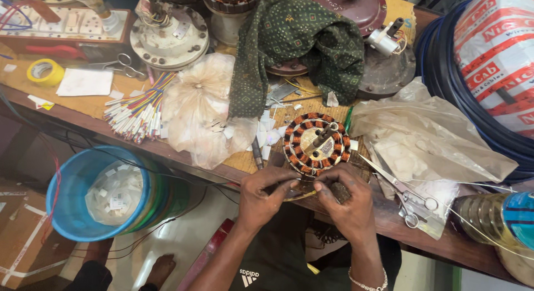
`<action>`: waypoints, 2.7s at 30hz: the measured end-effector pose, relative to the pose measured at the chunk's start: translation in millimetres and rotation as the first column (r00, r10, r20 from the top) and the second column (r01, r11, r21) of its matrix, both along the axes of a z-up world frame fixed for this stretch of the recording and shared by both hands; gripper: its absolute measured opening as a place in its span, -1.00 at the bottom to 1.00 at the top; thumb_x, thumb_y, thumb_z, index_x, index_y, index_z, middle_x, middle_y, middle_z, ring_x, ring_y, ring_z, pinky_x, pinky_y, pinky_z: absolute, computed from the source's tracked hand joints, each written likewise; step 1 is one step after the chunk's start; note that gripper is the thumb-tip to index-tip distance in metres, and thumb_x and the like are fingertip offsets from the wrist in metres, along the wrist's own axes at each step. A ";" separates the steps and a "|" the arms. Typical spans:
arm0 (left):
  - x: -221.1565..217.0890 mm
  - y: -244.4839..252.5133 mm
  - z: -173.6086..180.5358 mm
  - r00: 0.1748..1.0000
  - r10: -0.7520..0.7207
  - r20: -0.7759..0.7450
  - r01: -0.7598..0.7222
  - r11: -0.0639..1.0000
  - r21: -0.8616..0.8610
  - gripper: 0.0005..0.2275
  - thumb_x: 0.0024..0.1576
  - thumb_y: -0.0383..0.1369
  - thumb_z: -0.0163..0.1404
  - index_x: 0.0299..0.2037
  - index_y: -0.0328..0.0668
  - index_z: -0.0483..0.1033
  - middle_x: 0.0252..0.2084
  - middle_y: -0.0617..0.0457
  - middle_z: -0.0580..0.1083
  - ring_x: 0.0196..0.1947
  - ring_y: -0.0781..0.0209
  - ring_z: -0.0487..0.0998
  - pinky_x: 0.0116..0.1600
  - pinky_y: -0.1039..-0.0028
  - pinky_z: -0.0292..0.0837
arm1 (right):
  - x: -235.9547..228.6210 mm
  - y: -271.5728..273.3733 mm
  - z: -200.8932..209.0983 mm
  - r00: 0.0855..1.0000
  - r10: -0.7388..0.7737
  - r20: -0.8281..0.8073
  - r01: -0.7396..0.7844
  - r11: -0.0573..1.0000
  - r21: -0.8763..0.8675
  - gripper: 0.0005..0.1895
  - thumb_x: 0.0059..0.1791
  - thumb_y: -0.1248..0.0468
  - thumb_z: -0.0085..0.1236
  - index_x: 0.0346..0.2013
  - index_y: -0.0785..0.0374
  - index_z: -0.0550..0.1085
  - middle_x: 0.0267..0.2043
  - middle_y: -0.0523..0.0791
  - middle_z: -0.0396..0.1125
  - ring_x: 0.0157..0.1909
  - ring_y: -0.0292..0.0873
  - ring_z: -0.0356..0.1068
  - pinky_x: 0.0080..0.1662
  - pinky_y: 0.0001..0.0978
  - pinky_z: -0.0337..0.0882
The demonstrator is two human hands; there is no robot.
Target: The person works on a circular electrical component, likely a stator, by hand. They repeatedly insert and adjust small white insulating pieces into the slots of the copper-wound assembly while seated at a cluttered workbench.
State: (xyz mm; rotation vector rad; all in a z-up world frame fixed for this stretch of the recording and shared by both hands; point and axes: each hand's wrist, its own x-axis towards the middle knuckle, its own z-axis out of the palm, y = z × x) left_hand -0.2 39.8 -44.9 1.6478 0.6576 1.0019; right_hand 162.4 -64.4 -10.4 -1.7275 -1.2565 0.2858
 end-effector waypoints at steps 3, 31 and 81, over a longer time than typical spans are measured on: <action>-0.4 1.9 -1.2 1.000 0.011 -0.017 -0.010 0.999 0.040 -0.86 0.04 -0.55 0.20 -0.21 -0.31 0.69 -0.26 -0.05 0.65 -0.25 0.22 0.70 -0.11 0.48 0.56 | -1.0 0.9 3.1 1.000 -0.007 0.029 0.007 1.000 -0.005 -0.87 -0.15 0.36 0.30 -0.35 0.32 0.53 -0.30 -0.08 0.45 -0.21 -0.15 0.48 -0.12 -0.33 0.42; -4.1 1.2 5.5 0.999 -0.023 -0.029 0.021 0.998 -0.056 -0.86 0.02 -0.53 0.21 -0.21 -0.29 0.69 -0.25 -0.06 0.67 -0.28 0.22 0.71 -0.17 0.49 0.56 | -1.1 3.1 5.3 0.999 0.015 0.048 -0.016 1.000 0.020 -0.89 -0.16 0.39 0.33 -0.36 0.28 0.57 -0.32 -0.13 0.48 -0.28 -0.23 0.49 -0.18 -0.38 0.47; -5.3 0.5 1.7 1.000 0.002 -0.023 0.000 0.999 0.051 -0.86 0.05 -0.50 0.22 -0.20 -0.29 0.67 -0.25 -0.05 0.65 -0.26 0.20 0.71 -0.14 0.46 0.56 | -6.3 3.2 9.1 0.984 -0.019 0.176 0.014 0.999 0.029 -0.84 -0.17 0.39 0.36 -0.32 0.30 0.56 -0.28 -0.09 0.46 -0.23 -0.16 0.47 -0.16 -0.32 0.44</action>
